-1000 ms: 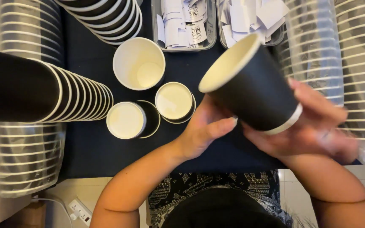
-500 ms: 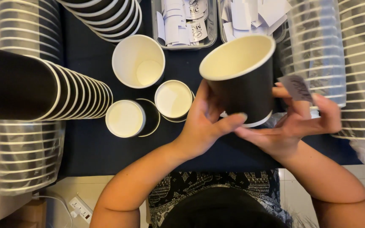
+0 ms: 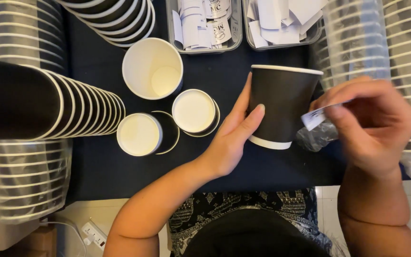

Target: Peeling adhesive labels from a backing and applying them to disposable coffee cups.

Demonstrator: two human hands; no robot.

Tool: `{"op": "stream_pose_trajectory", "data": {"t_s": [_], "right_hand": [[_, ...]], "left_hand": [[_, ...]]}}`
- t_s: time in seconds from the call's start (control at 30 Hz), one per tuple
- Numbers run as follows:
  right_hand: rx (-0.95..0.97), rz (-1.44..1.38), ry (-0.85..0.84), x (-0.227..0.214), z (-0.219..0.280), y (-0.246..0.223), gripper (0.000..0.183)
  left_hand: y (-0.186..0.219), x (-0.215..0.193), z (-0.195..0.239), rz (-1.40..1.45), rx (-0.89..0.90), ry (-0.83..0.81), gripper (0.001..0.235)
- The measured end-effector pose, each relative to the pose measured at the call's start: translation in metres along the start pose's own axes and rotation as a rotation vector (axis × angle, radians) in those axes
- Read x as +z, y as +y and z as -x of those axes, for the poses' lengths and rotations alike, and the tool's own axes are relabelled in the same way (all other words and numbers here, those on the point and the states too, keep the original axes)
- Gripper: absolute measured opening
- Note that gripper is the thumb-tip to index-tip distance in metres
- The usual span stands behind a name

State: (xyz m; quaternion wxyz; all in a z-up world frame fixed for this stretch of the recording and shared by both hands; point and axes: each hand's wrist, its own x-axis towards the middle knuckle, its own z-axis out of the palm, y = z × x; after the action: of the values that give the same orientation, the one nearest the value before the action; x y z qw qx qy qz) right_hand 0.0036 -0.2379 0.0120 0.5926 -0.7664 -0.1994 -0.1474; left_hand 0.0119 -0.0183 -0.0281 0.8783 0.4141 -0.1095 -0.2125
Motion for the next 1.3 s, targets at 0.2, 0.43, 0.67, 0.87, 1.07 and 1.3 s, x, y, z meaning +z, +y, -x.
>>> {"op": "stream_pose_trajectory", "data": {"t_s": [0.2,0.43,0.67,0.87,1.07,1.3], "right_hand": [[0.079,0.118,-0.085,0.004,-0.005,-0.008,0.006],[-0.019,0.25,-0.227,0.011,-0.014,-0.014,0.005],[-0.109,0.301,-0.228,0.014,-0.014,-0.012,0.007],[-0.126,0.331,-0.231,0.015,-0.014,-0.013,0.009],[-0.162,0.358,-0.22,0.017,-0.012,-0.011,0.011],[-0.378,0.476,-0.148,0.022,-0.007,0.006,0.013]], "left_hand": [[0.011,0.004,0.002,-0.231,0.011,0.048,0.071],[0.018,0.008,0.002,-0.487,0.016,0.084,0.074],[0.02,0.006,0.002,-0.627,-0.021,0.069,0.097],[0.019,0.012,0.003,-0.675,0.004,0.11,0.105],[0.015,0.01,0.001,-0.702,-0.035,0.139,0.097],[0.013,0.008,-0.001,-0.671,-0.049,0.109,0.092]]}}
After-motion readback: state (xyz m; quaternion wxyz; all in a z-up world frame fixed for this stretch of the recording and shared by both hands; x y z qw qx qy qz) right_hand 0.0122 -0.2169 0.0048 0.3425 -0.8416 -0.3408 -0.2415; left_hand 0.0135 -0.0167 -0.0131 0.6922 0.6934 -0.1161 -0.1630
